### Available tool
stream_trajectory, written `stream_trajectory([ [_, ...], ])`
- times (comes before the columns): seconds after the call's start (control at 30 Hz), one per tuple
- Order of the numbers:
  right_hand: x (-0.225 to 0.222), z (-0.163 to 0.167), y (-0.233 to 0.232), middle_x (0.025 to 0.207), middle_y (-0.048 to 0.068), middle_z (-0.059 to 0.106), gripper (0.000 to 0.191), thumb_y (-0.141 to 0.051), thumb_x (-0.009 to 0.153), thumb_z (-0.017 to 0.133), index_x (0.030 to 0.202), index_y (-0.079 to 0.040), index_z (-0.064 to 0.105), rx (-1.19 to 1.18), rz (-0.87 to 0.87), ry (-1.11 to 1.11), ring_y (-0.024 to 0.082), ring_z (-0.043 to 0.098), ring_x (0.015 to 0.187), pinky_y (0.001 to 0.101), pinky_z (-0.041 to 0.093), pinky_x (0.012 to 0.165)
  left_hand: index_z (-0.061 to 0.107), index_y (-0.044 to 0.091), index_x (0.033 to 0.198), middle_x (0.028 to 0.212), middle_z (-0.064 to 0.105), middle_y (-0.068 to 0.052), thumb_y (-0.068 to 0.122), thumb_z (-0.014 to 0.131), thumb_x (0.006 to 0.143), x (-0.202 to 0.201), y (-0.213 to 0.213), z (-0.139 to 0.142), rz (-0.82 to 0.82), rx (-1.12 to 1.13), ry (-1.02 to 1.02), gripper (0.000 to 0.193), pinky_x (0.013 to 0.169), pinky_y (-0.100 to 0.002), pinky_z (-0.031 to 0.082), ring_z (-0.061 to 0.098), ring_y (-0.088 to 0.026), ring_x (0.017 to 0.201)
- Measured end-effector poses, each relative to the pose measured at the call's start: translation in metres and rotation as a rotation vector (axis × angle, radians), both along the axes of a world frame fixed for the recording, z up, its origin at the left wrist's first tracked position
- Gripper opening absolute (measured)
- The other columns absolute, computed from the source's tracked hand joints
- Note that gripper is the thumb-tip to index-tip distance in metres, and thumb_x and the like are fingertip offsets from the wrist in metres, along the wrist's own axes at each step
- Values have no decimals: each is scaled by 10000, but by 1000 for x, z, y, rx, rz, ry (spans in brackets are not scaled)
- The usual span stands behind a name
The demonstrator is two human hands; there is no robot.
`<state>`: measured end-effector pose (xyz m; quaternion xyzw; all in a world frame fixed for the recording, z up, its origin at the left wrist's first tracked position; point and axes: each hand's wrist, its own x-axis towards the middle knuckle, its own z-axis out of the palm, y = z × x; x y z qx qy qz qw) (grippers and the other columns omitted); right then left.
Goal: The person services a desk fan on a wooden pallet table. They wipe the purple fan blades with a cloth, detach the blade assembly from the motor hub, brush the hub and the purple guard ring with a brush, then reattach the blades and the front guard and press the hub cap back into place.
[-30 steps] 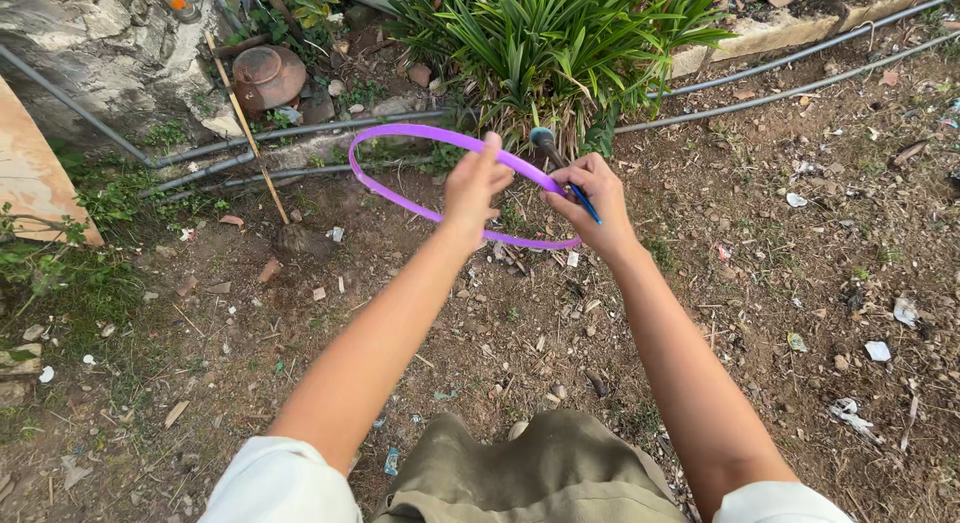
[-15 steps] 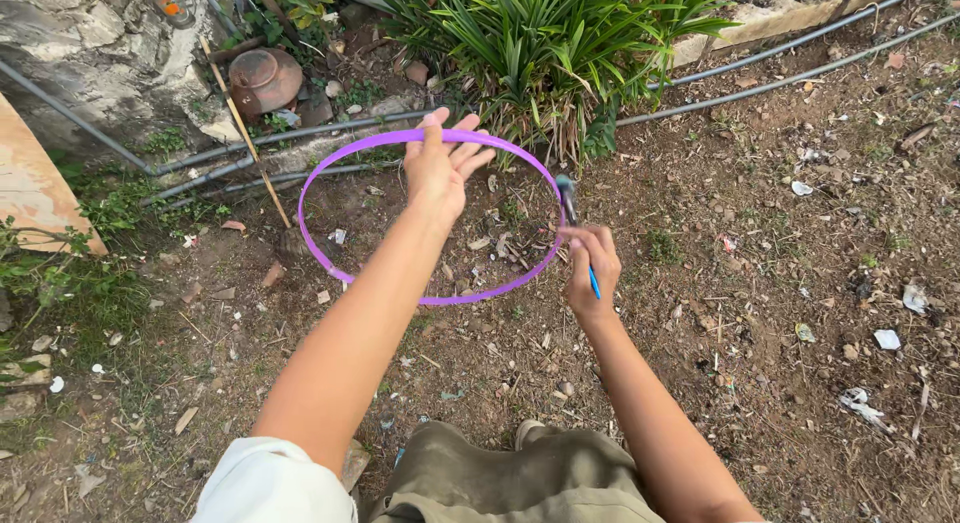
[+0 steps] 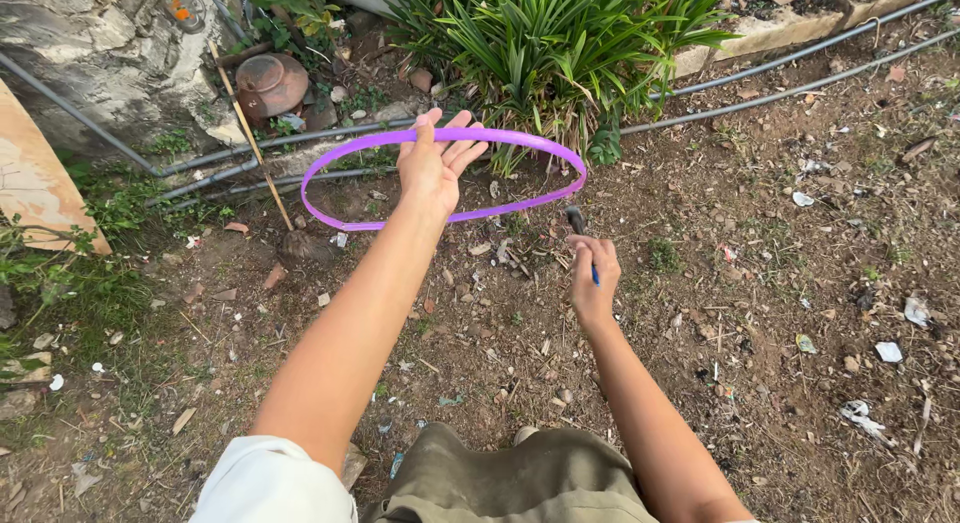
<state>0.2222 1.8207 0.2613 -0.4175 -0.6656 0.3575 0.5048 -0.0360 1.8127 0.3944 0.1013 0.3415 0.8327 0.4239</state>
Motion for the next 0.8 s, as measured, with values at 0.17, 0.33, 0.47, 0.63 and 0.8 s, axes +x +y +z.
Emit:
stream_trajectory([
  [0.17, 10, -16, 21, 905, 100, 633, 399, -305, 1061, 457, 1152, 14, 678, -634, 121, 683, 165, 610, 744, 290, 471, 593, 410, -14, 1397, 1343, 596, -325, 301, 385, 1069, -13, -4, -8, -7, 34, -91, 455, 889, -595, 570, 659, -535, 1138],
  [0.33, 1, 5, 40, 976, 176, 542, 671, -543, 1016, 452, 1221, 80, 592, -1051, 180, 1057, 300, 682, 897, 354, 626, 722, 411, -17, 1404, 1366, 599, -297, 301, 386, 1078, -21, -17, -38, -22, 0, -155, 455, 934, -609, 540, 627, -549, 1190],
  [0.47, -21, 2, 59, 1084, 247, 548, 528, -394, 984, 614, 1229, 65, 524, -1244, 140, 1277, 385, 686, 1024, 432, 621, 890, 407, -31, 1392, 1371, 596, -279, 300, 376, 1082, -19, -34, -69, -47, 2, -208, 454, 965, -619, 517, 603, -541, 1229],
  [0.63, -47, -14, 76, 1171, 318, 590, 289, -8, 992, 643, 1185, 111, 463, -1263, 28, 1476, 434, 716, 1058, 446, 595, 894, 407, -23, 1380, 1369, 618, -242, 295, 370, 1073, -7, -68, -105, -101, -76, -266, 444, 987, -607, 508, 609, -489, 1255],
  [0.8, -58, -5, 57, 1155, 307, 609, 183, 107, 984, 479, 1127, 46, 385, -1160, -16, 1195, 389, 725, 1046, 426, 600, 865, 536, -135, 1253, 1218, 669, -344, 615, 399, 1035, -13, -130, -91, -506, -571, -158, 794, 969, -507, 575, 642, -450, 1203],
])
